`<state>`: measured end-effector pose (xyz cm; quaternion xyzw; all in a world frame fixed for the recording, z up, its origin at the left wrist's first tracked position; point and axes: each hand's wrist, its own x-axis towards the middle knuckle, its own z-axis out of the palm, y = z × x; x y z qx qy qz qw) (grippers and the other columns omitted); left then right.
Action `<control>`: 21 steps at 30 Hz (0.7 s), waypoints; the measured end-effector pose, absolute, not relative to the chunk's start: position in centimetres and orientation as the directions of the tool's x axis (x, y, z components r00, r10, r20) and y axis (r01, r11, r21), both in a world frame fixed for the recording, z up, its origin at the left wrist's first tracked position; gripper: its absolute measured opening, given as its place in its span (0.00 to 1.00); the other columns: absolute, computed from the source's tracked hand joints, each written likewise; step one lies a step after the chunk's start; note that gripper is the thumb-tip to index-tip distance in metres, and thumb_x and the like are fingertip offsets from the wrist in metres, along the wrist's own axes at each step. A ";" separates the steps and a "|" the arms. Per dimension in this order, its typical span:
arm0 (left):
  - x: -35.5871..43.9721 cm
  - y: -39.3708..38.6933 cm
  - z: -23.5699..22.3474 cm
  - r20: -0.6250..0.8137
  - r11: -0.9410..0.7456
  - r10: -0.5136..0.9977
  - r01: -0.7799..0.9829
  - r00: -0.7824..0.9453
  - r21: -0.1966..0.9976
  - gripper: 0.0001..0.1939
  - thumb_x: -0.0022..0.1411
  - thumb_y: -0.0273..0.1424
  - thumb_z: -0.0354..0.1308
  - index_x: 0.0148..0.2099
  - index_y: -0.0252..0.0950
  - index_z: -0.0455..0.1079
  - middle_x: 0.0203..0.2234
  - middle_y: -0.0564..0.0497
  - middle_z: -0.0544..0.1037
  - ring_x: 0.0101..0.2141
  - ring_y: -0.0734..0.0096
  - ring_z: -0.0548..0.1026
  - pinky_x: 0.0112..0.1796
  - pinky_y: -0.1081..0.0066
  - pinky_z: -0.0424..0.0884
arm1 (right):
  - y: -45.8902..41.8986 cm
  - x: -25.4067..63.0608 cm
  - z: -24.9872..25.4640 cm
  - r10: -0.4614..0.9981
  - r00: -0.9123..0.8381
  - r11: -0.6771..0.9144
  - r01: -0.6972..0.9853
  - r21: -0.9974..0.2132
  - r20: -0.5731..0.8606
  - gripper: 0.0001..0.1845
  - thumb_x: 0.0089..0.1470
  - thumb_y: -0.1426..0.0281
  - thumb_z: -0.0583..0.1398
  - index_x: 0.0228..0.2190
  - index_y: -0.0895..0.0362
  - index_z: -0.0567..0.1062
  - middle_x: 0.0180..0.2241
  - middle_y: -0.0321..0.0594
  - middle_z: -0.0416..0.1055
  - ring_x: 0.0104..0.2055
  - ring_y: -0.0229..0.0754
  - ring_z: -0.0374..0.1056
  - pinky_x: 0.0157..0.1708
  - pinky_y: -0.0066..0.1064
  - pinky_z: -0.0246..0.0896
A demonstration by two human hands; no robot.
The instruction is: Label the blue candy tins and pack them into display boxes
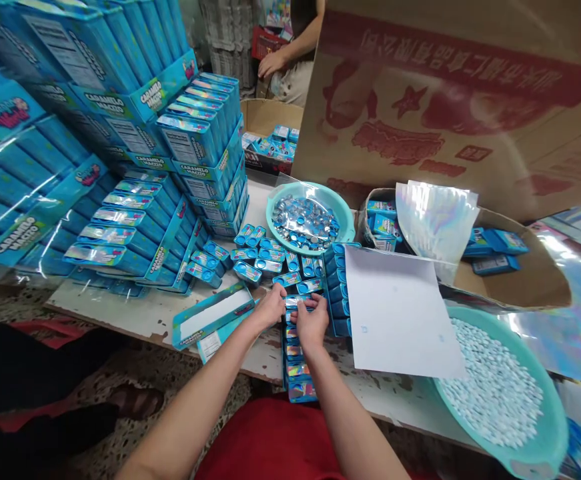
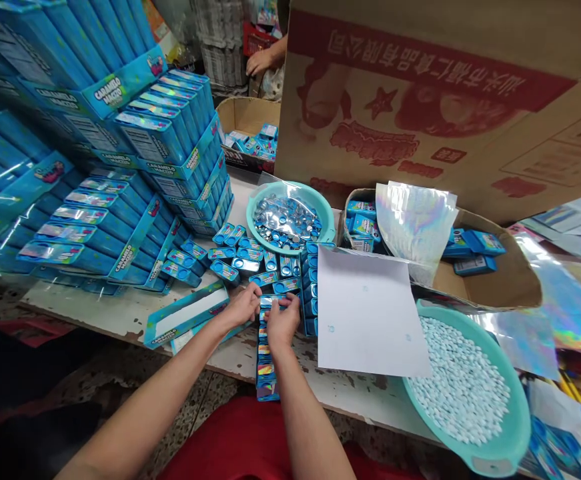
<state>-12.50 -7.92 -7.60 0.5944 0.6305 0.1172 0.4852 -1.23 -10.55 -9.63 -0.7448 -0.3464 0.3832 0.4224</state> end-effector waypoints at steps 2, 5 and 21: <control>-12.4 -8.0 -7.4 -0.481 0.279 0.865 0.657 0.145 0.700 0.10 0.58 0.23 0.44 0.42 0.37 0.59 0.18 0.60 0.68 0.17 0.78 0.67 0.25 0.77 0.63 | -10.4 -1.2 -9.8 0.844 0.466 -0.402 0.221 -0.888 -0.266 0.15 0.48 0.69 0.54 0.39 0.60 0.69 0.31 0.39 0.70 0.16 0.34 0.65 0.15 0.26 0.62; -12.3 -7.8 -7.1 -0.490 0.287 0.866 0.703 0.101 0.651 0.10 0.57 0.23 0.47 0.42 0.38 0.61 0.19 0.57 0.71 0.20 0.75 0.70 0.29 0.74 0.64 | -10.2 -1.2 -9.9 0.858 0.458 -0.390 0.290 -0.874 -0.230 0.13 0.48 0.69 0.53 0.37 0.60 0.69 0.29 0.39 0.70 0.15 0.34 0.64 0.15 0.27 0.62; -9.0 -13.2 -9.9 -0.427 0.419 0.903 0.335 -0.051 0.844 0.33 0.64 0.46 0.43 0.64 0.31 0.52 0.63 0.39 0.55 0.62 0.61 0.54 0.59 0.62 0.51 | -13.6 0.5 -7.7 0.990 -0.134 0.127 0.984 -0.121 -0.048 0.21 0.60 0.71 0.49 0.53 0.56 0.67 0.49 0.52 0.66 0.44 0.50 0.61 0.36 0.38 0.58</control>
